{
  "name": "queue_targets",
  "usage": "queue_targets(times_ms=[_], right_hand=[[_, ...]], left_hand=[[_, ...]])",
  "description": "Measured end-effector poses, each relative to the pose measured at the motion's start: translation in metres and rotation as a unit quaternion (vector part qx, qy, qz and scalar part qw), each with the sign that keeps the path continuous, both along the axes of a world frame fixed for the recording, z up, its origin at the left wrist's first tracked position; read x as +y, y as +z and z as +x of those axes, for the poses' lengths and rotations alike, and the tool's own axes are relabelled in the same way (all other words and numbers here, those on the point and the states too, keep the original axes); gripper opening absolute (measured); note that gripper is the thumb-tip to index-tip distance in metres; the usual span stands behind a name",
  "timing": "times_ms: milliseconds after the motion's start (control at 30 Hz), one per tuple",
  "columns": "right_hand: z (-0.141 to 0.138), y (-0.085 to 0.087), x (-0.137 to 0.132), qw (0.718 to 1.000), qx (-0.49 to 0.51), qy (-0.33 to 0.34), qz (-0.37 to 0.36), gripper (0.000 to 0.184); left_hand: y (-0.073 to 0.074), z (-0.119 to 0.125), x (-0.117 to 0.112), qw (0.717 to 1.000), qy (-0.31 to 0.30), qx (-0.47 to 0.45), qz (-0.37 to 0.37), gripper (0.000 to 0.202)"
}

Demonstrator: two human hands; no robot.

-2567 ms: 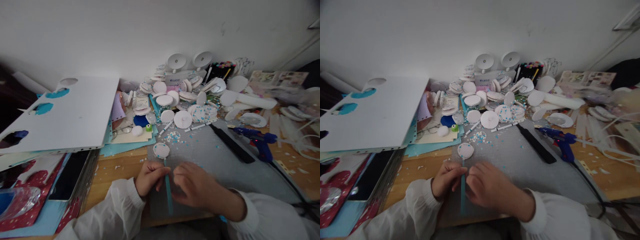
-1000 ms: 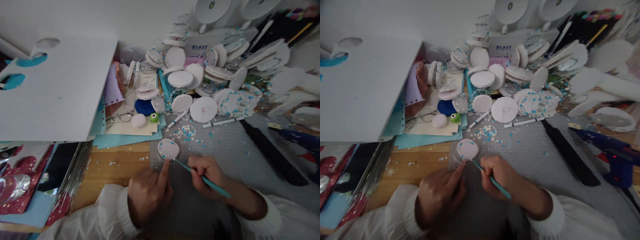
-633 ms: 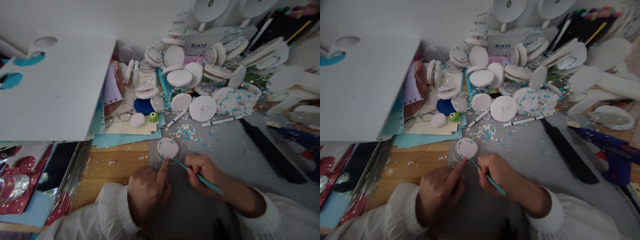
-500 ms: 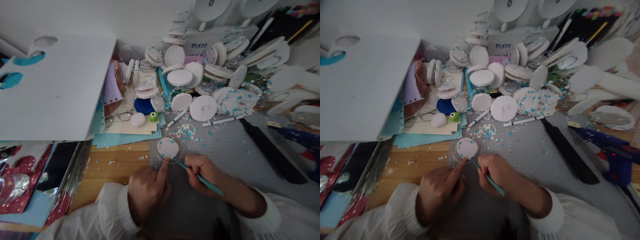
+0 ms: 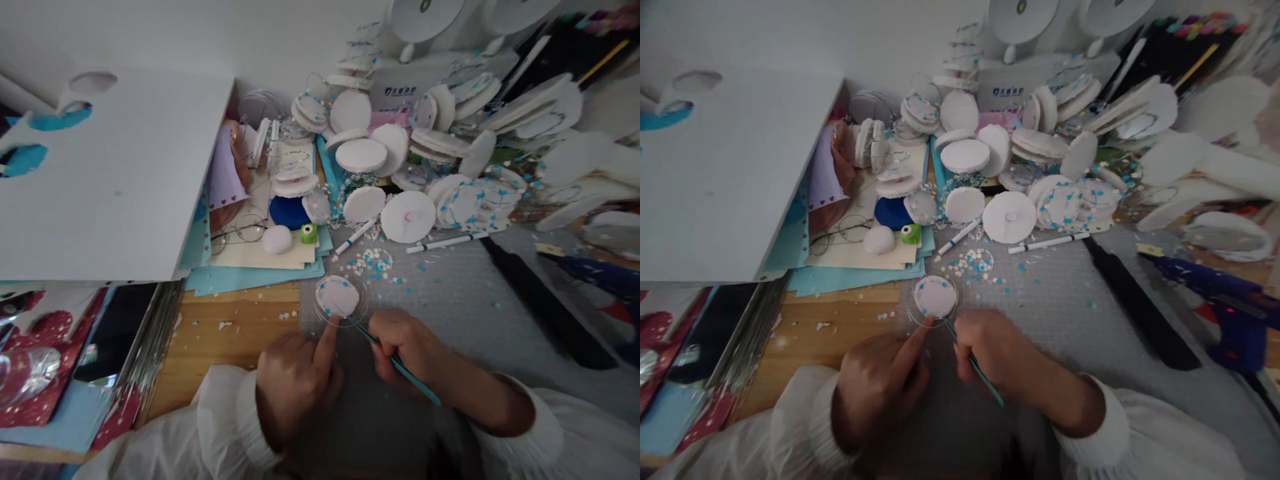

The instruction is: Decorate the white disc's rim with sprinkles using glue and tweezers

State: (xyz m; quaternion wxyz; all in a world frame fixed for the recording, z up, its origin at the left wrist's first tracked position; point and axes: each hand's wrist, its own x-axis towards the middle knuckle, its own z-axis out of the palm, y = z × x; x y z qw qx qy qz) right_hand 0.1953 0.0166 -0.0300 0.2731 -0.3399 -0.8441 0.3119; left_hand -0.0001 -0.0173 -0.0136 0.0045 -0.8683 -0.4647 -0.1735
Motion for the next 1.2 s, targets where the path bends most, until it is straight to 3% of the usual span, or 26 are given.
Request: queue_targets(times_ms=[267,400,567,700,900,1000,1100,1200], right_hand=[[0.0,0.003,-0.001,1.0,0.005,-0.017,0.014,0.025],[0.004,0.002,-0.002,0.996,0.086,-0.034,-0.004,0.025],[0.012,-0.005,-0.003,0.978,0.161,-0.13,-0.008,0.019],[0.013,-0.005,0.0,0.967,0.182,-0.162,-0.066,0.012],[0.008,0.001,0.004,0.941,0.25,-0.162,-0.158,0.01],[0.008,0.005,0.006,0.906,0.318,-0.16,-0.229,0.013],[0.011,0.012,0.008,0.89,0.345,-0.146,-0.26,0.013],[0.017,0.02,0.007,0.87,0.383,-0.104,-0.292,0.018]], left_hand=[[-0.002,-0.001,-0.001,1.0,-0.004,0.002,-0.002,0.042],[-0.001,-0.003,0.002,1.0,-0.013,-0.024,-0.001,0.035],[0.0,-0.007,0.01,0.998,-0.02,-0.054,0.013,0.035],[-0.003,-0.008,0.018,0.999,-0.013,-0.028,0.031,0.038],[-0.002,-0.013,0.032,0.997,-0.034,-0.011,0.075,0.022],[0.0,-0.017,0.037,0.996,-0.049,-0.042,0.069,0.018],[0.004,-0.017,0.039,0.992,-0.059,-0.096,0.06,0.016],[0.01,-0.016,0.036,0.975,-0.095,-0.197,-0.02,0.015]])
